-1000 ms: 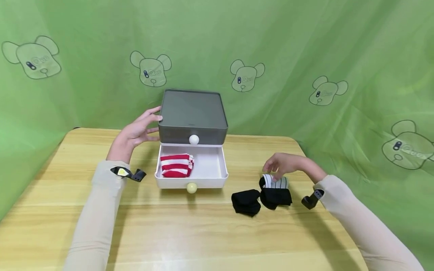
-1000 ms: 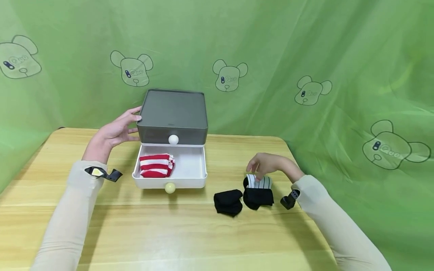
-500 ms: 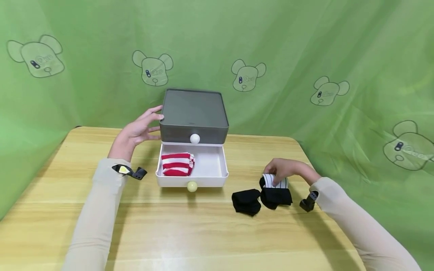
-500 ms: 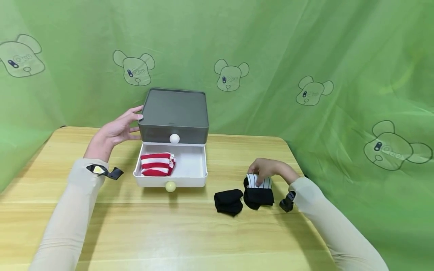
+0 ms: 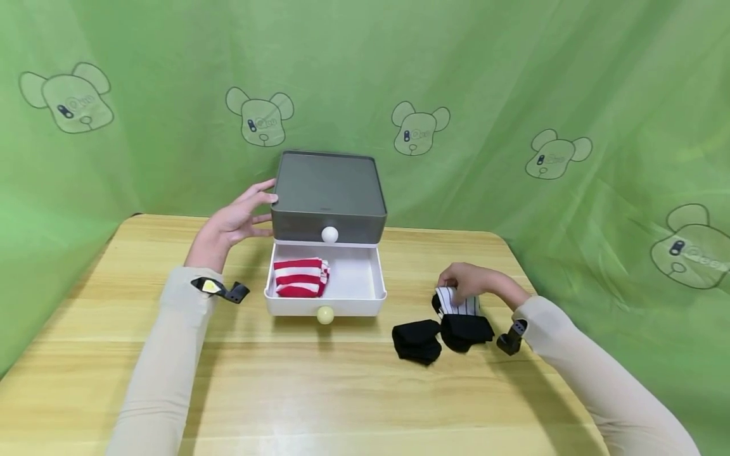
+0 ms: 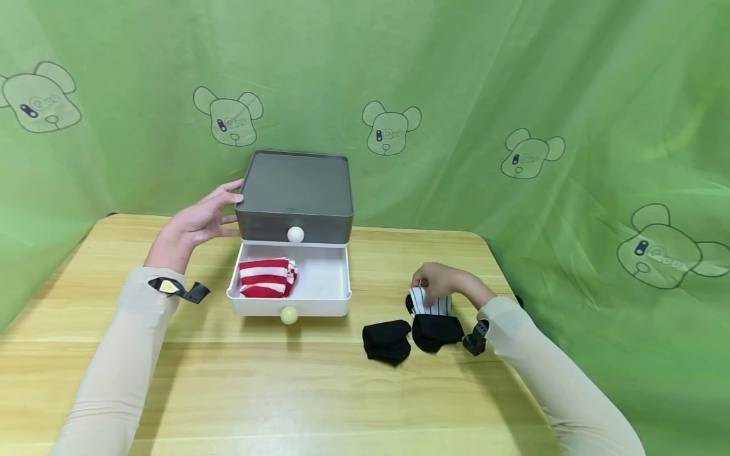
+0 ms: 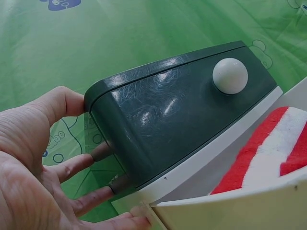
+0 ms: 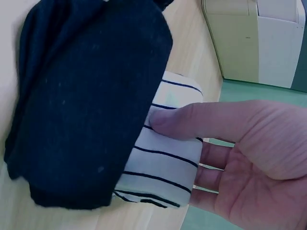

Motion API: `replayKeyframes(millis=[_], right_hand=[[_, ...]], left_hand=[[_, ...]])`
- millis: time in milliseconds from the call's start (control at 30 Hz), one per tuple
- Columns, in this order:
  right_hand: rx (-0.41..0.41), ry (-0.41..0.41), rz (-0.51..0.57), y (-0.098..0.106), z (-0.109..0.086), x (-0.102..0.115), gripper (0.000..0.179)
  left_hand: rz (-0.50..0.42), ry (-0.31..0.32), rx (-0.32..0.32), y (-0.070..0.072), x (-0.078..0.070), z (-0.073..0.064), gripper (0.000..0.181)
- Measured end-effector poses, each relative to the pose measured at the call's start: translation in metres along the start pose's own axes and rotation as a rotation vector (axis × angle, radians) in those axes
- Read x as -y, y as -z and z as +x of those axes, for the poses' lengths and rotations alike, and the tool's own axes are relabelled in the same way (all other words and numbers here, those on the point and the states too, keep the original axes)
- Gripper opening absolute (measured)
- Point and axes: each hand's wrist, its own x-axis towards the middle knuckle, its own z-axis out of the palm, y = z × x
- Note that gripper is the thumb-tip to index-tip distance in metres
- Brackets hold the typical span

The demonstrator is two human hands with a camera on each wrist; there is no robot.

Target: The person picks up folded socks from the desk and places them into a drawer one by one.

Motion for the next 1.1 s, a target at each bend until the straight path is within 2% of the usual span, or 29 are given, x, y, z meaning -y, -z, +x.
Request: replayKeyframes(millis=[267,467,800,1100], right_hand=[[-0.097,0.036,-0.071,0.011,-0.001,0.014,0.024],[-0.140,0.076,-0.069,0.021,-0.003,0.033,0.030],[-0.198,0.169,-0.096,0.044,-0.013,0.088,0.034],[-0.200,0.324,0.042,0.056,-0.015,0.145,0.039]], left_hand=[[0.000,-0.006,0.004,0.000,0.000,-0.001,0.072],[-0.002,-0.005,0.004,0.000,0.000,0.001,0.072],[0.010,-0.009,0.005,0.000,0.000,0.000,0.073],[0.011,-0.013,0.009,-0.001,0.001,0.000,0.072]])
